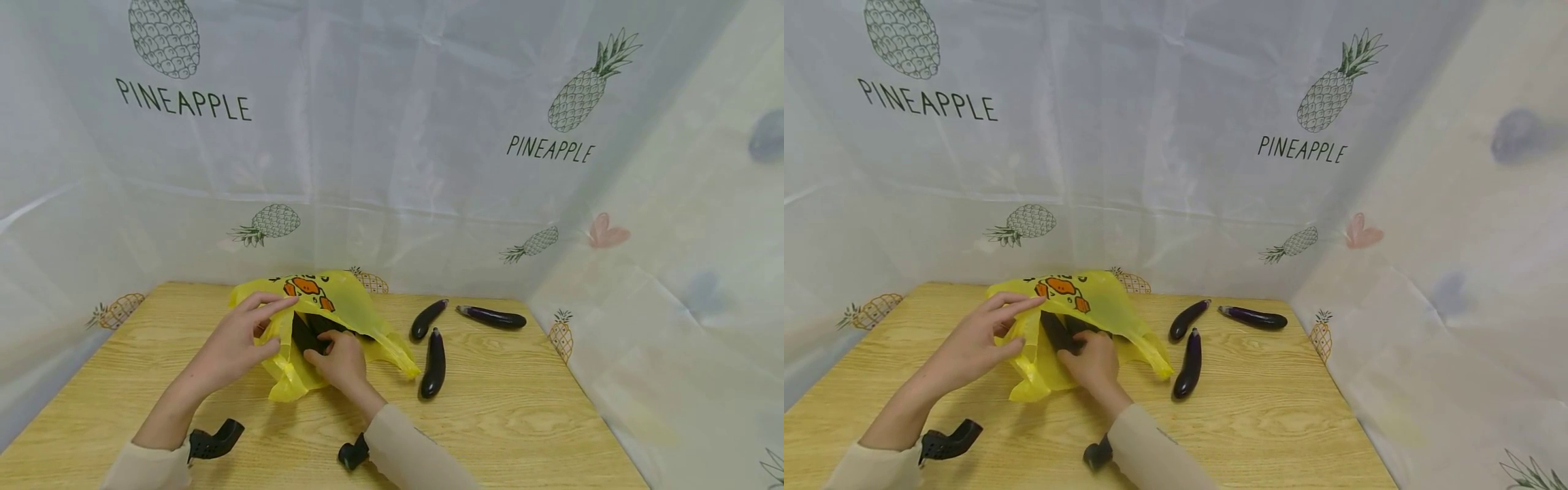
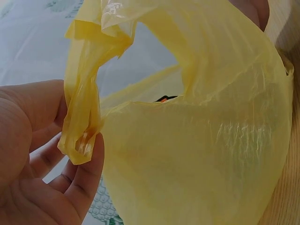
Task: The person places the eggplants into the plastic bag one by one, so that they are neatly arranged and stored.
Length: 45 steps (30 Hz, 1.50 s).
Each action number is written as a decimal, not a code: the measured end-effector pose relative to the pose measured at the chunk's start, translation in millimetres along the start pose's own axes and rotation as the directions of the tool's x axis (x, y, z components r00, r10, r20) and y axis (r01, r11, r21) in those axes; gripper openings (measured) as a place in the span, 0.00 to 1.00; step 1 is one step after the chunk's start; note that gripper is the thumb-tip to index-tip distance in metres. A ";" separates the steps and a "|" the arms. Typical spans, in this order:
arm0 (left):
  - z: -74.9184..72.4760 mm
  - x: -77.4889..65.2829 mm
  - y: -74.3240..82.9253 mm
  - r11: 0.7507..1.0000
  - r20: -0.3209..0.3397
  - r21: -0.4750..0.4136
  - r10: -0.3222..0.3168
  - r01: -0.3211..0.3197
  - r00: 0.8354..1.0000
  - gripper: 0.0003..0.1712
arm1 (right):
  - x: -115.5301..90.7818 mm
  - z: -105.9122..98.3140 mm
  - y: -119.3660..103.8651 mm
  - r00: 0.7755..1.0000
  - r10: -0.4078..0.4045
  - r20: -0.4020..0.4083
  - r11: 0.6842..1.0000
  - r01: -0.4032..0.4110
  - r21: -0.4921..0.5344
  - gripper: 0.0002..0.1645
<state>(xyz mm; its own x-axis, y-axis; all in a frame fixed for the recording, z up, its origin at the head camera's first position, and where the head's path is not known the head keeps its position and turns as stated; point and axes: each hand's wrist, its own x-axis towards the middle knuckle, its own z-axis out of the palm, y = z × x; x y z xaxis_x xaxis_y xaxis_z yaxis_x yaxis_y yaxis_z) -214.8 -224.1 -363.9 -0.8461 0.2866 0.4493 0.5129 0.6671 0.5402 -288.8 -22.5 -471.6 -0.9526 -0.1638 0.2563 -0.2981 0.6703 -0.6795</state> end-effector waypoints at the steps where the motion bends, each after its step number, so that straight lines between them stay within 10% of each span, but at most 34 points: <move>1: 0.0 -0.1 0.0 1.000 0.001 0.000 -0.003 0.003 1.000 0.41 | -0.5 -1.0 -0.4 1.000 0.002 0.003 1.000 -0.002 0.003 0.24; 16: -0.2 -0.7 -3.4 1.000 0.005 0.008 -0.005 0.005 1.000 0.41 | -12.8 -25.4 2.0 0.991 -0.074 0.110 0.992 0.063 0.105 0.26; 27: -2.1 0.7 -0.4 1.000 0.010 0.007 -0.006 0.006 1.000 0.40 | -35.5 -88.5 3.5 0.965 -0.163 0.204 0.971 0.121 0.206 0.23; 39: -0.1 -0.2 -4.0 1.000 0.008 0.005 -0.007 0.007 1.000 0.41 | -40.3 -148.7 48.0 0.977 -0.211 0.018 0.975 0.209 0.078 0.22; 45: 1.5 1.0 -4.4 1.000 0.011 0.015 -0.007 0.007 1.000 0.40 | -44.7 -166.8 84.3 0.990 -0.122 -0.065 0.993 0.121 -0.012 0.23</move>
<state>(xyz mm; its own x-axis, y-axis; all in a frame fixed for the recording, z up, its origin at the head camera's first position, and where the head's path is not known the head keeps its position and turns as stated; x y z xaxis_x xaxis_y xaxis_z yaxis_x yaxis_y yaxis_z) -218.1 -225.7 -366.9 -0.8513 0.2896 0.4375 0.5047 0.6797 0.5323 -261.3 162.0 -425.7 -0.9032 -0.1967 0.3814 -0.4107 0.6539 -0.6354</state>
